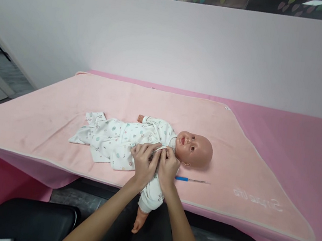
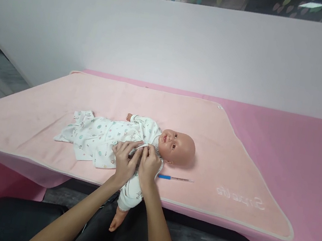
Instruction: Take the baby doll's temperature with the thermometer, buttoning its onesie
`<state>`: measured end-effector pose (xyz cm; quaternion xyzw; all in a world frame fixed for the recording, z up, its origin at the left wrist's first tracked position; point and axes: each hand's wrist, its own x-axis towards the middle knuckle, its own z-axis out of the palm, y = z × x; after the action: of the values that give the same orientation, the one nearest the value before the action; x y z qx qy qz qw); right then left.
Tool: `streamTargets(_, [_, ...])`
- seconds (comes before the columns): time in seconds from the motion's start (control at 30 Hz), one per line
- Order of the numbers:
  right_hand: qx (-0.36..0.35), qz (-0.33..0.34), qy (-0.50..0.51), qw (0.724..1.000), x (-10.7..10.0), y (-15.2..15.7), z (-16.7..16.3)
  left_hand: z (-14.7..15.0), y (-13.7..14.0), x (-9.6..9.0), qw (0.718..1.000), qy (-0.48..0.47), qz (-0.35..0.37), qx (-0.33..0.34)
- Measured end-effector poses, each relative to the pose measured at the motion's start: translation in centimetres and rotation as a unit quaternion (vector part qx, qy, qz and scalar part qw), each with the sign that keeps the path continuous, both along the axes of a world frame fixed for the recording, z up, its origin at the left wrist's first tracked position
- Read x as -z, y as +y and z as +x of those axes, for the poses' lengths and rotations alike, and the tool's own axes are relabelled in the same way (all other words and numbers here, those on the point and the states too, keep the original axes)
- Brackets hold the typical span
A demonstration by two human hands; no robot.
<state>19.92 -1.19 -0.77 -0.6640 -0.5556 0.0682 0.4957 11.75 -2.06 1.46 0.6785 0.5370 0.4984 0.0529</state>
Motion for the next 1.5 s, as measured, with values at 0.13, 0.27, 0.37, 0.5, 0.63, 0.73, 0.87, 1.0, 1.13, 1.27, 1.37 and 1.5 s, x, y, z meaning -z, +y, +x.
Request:
streamTargets(0.13, [-0.005,0.013,0.016,1.0,-0.3,-0.2,0.0,0.0,0.0,0.0,1.0,0.011,-0.001,-0.004])
streamTargets(0.27, [-0.014,0.031,0.021,0.999,-0.6,-0.4,-0.2,0.0,0.0,0.0,1.0,0.001,-0.013,-0.012])
streamTargets(0.37, [-0.016,0.039,0.015,0.999,-0.6,-0.4,-0.2,0.0,0.1,0.0,1.0,0.0,-0.018,-0.01])
streamTargets(0.5, [-0.002,0.024,0.008,1.0,-0.3,-0.3,-0.1,-0.1,0.1,-0.1,1.0,0.008,-0.019,-0.008])
streamTargets(0.63, [-0.003,0.011,0.012,1.0,-0.2,-0.2,0.0,0.0,0.0,-0.2,1.0,0.01,-0.022,-0.008])
streamTargets(0.73, [-0.004,0.001,0.012,1.0,-0.3,-0.2,0.0,0.1,-0.1,-0.2,1.0,0.009,-0.017,-0.012])
streamTargets(0.87, [0.003,0.02,0.035,0.999,-0.3,-0.3,-0.1,-0.4,0.0,0.0,0.999,0.006,0.019,-0.037])
streamTargets(1.0, [0.001,0.042,0.075,0.996,-0.3,-0.5,-0.1,-1.7,0.1,0.0,0.997,0.006,0.028,-0.076])
streamTargets(1.13, [-0.011,0.07,0.104,0.992,-0.4,-1.0,0.0,-2.7,0.2,-0.3,0.996,0.022,0.003,-0.084])
streamTargets(1.27, [-0.044,0.081,0.107,0.99,-1.4,-1.6,-0.9,-2.7,0.1,-0.4,0.996,0.047,-0.002,-0.071])
streamTargets(1.37, [-0.099,0.061,0.105,0.988,-2.2,-1.6,-2.2,-2.7,0.2,-0.3,0.996,0.055,0.001,-0.076])
streamTargets(1.5, [-0.131,0.009,0.142,0.981,-2.3,-0.8,-3.2,-2.8,0.3,0.1,0.995,0.063,-0.002,-0.076])
